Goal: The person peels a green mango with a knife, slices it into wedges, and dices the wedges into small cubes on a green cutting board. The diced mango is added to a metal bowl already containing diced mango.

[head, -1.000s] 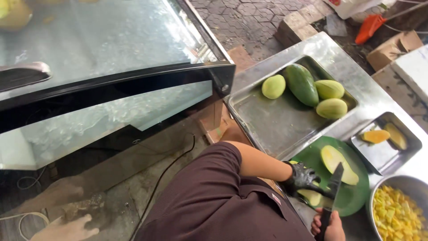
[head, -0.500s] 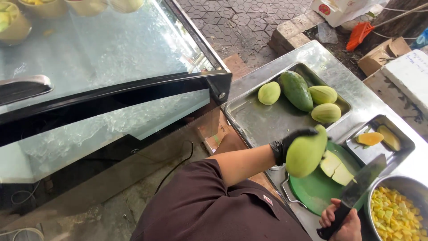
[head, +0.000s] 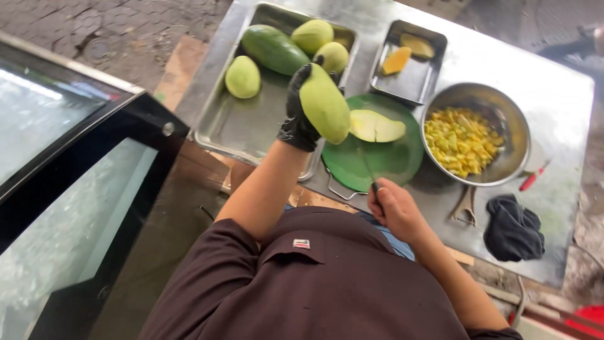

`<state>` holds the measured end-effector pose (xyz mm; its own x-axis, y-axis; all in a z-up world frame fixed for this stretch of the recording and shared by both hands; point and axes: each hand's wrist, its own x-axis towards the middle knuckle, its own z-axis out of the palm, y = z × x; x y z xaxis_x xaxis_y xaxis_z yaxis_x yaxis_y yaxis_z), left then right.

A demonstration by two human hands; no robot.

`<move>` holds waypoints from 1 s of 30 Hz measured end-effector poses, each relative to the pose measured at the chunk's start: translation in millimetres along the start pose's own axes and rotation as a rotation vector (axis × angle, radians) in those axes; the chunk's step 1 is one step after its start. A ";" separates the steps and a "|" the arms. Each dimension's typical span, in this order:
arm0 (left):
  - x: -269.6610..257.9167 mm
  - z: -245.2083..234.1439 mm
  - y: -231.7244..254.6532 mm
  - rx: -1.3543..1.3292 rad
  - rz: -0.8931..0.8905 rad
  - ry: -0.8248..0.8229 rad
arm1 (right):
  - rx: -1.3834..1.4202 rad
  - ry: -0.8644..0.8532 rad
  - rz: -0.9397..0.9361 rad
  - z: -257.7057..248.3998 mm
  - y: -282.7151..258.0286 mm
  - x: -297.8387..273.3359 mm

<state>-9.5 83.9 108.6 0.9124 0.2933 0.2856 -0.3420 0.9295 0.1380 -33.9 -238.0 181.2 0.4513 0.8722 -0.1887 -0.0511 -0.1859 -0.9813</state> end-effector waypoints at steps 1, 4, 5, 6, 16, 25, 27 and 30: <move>0.6 9.7 -3.1 -0.009 -0.024 -0.002 | 0.004 0.025 0.004 1.2 -3.3 -3.8; -2.6 29.3 -7.0 0.025 0.059 0.413 | -0.032 -0.015 0.038 3.4 -9.0 -10.4; -4.0 30.0 -9.2 0.006 0.014 0.437 | -0.010 -0.018 0.052 2.3 -6.9 -12.0; -4.9 31.0 -10.0 -0.013 -0.024 0.459 | 0.008 -0.027 0.064 0.5 -5.5 -12.1; -14.9 -3.5 -41.5 -0.219 -0.463 0.377 | -0.502 0.045 -0.099 -9.8 -19.5 -19.9; -18.1 8.0 -46.5 -0.180 -0.483 0.422 | -0.640 0.090 -0.034 -15.2 -14.1 -22.0; -18.8 16.4 -46.8 -0.210 -0.460 0.470 | -0.664 0.090 -0.038 -15.4 -14.2 -23.0; -25.0 60.1 -39.6 -0.212 -0.451 0.455 | -0.682 0.097 -0.035 -15.4 -12.1 -25.8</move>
<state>-32.4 26.3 152.9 0.9754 -0.1115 -0.1904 0.1034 0.9933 -0.0520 -31.2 -265.2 198.6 0.5214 0.8446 -0.1218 0.5226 -0.4288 -0.7369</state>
